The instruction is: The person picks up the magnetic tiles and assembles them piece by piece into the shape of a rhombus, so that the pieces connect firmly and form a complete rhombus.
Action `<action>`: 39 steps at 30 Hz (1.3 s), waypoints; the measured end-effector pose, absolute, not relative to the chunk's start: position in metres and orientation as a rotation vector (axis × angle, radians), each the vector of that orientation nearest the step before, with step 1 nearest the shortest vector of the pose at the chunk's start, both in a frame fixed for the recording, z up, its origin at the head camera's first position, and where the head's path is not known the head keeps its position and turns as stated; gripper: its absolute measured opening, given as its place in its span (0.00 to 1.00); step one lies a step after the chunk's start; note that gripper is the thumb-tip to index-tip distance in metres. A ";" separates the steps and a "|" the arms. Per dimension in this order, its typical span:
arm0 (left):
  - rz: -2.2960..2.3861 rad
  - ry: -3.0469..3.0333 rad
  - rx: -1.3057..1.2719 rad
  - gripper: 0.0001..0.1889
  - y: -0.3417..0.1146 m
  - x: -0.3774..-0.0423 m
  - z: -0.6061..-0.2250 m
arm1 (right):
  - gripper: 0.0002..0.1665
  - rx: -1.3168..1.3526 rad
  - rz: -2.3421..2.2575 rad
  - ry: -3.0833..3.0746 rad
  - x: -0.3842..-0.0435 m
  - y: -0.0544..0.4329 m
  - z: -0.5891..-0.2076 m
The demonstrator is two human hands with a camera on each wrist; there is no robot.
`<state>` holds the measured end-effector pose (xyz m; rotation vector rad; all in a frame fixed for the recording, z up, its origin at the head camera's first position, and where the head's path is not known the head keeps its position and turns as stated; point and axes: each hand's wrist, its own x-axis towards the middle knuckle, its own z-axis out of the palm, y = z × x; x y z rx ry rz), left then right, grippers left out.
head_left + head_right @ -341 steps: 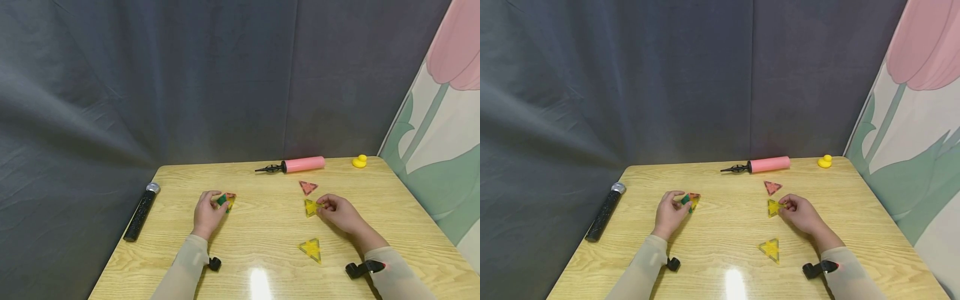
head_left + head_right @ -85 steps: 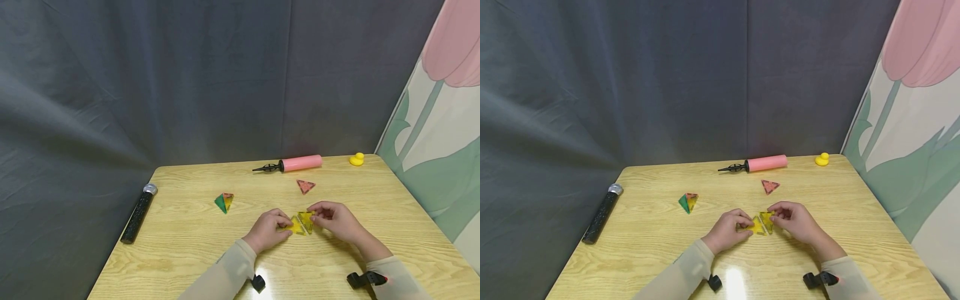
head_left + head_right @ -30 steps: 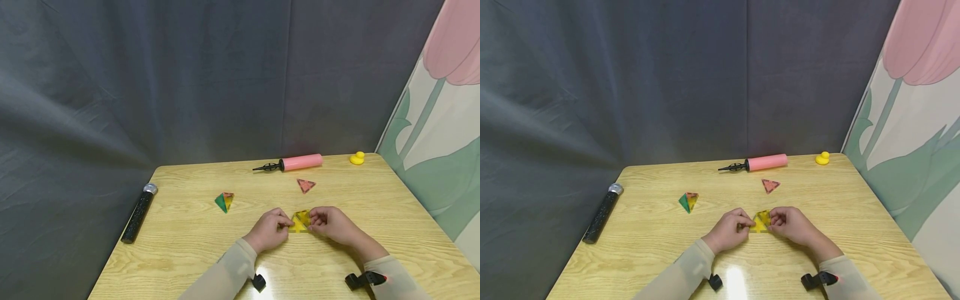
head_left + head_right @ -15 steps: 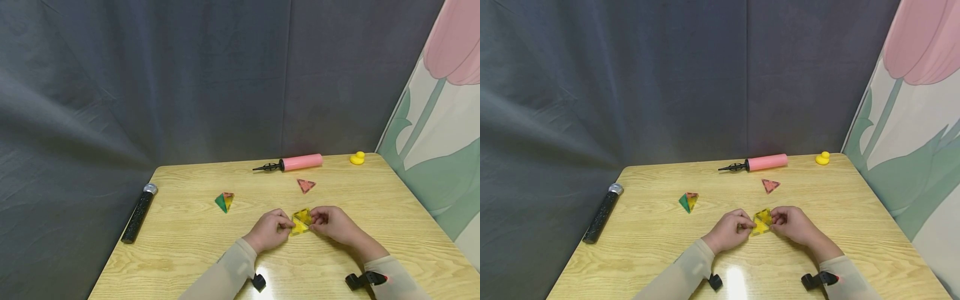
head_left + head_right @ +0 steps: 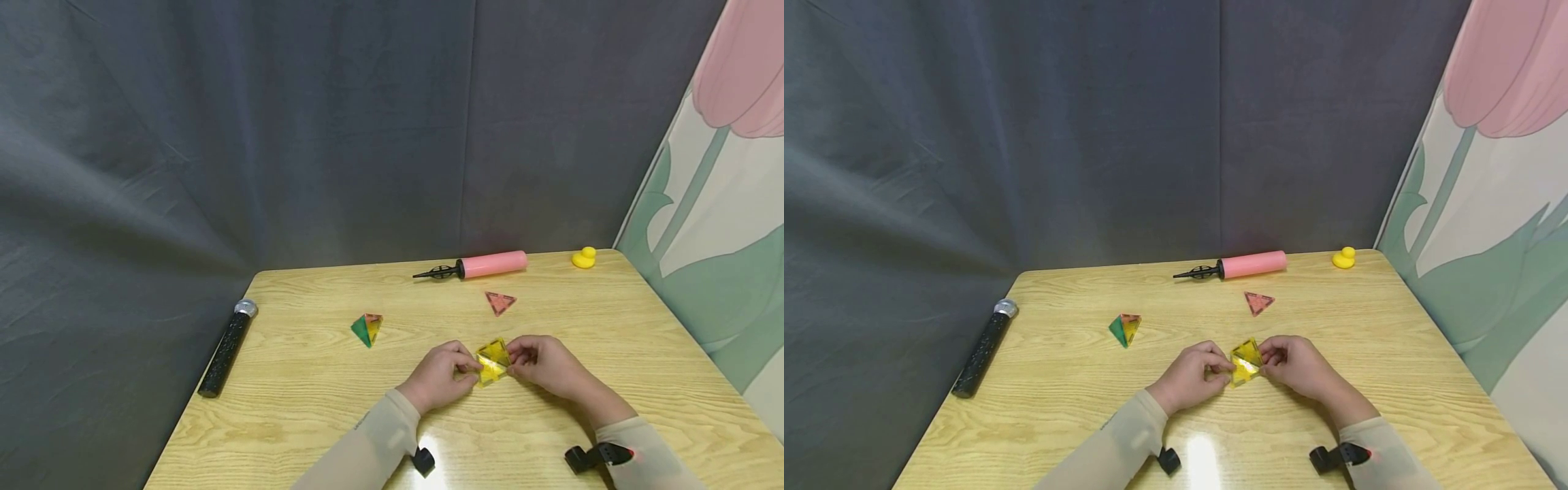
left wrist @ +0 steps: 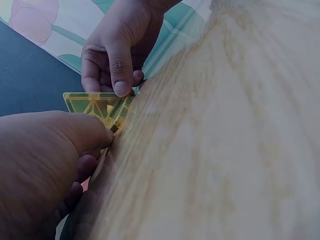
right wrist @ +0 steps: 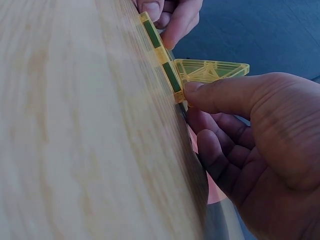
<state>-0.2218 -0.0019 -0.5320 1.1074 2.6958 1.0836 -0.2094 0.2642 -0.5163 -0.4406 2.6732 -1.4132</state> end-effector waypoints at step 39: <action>0.917 2.761 1.131 0.11 -0.003 -0.223 -0.529 | 0.10 -0.474 -1.398 2.727 -0.211 0.277 -0.519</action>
